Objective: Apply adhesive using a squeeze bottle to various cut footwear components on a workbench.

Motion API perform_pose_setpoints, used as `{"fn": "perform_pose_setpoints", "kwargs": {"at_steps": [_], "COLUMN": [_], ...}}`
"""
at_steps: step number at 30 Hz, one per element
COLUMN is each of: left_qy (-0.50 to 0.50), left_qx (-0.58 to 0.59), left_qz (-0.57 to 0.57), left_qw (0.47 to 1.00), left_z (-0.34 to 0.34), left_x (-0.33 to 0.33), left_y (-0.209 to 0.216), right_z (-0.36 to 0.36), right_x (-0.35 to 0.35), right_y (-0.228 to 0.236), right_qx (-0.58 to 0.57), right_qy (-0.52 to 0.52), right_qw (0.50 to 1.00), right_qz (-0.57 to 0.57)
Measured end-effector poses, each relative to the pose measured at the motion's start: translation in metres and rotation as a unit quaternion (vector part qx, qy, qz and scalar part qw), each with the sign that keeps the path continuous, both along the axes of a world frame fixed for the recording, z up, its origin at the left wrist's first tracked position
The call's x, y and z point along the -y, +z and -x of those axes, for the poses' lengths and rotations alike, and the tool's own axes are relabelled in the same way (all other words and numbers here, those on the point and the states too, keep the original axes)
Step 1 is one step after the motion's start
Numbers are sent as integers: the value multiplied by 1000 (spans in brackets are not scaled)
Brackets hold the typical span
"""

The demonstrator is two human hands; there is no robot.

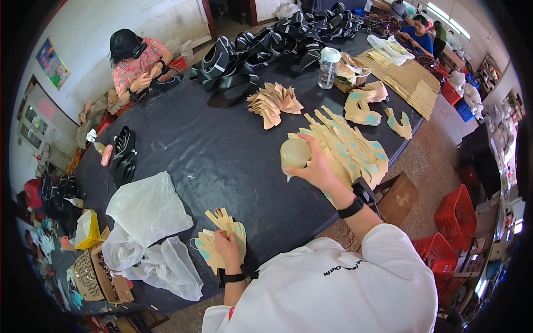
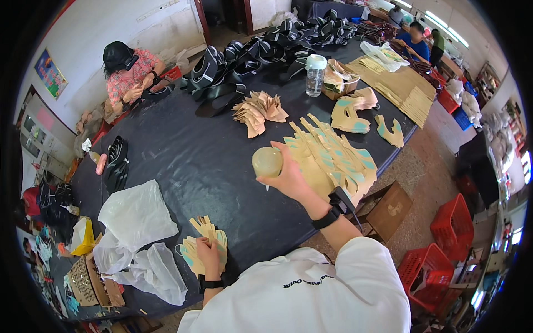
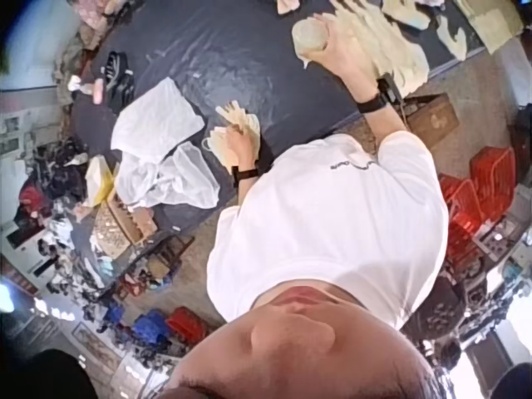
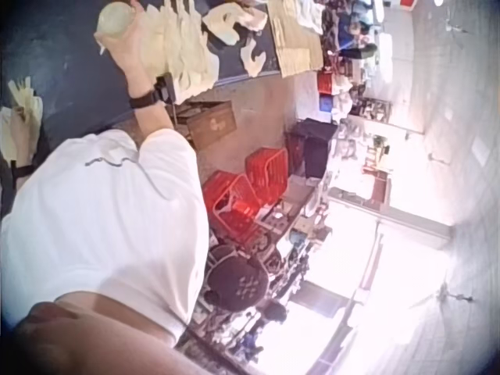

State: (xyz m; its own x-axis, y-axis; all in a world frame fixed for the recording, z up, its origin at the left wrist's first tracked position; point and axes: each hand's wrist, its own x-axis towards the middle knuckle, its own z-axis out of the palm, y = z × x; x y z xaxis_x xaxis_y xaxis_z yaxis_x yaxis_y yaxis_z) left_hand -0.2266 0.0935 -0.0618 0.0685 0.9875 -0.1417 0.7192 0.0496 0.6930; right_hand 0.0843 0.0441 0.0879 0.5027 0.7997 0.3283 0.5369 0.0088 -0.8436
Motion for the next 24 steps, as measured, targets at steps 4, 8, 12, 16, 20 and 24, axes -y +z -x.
{"fn": "perform_pose_setpoints", "kwargs": {"at_steps": [4, 8, 12, 16, 20, 24], "left_qy": [-5, -111, -307, -375, -280, -308], "left_qx": [-55, 95, 147, 118, 46, 95], "left_qz": [-173, -179, -124, -196, -174, -201], "left_qw": [983, 973, 932, 898, 943, 925], "left_z": [-5, -47, -151, -262, -320, -334], "left_x": [1, -18, -33, -52, -77, -85], "left_y": [3, 19, 45, 27, -8, -22], "right_z": [-23, -57, -74, -81, -99, -145], "right_x": [19, 47, 94, 147, 197, 249], "right_y": [11, 15, 21, 24, 20, 8], "right_qx": [-54, -166, -279, -317, -286, -267], "right_qy": [-61, -127, -164, -212, -266, -308], "right_qw": [997, 976, 928, 897, 900, 895], "right_qz": [16, -61, -185, -225, -192, -178]}}
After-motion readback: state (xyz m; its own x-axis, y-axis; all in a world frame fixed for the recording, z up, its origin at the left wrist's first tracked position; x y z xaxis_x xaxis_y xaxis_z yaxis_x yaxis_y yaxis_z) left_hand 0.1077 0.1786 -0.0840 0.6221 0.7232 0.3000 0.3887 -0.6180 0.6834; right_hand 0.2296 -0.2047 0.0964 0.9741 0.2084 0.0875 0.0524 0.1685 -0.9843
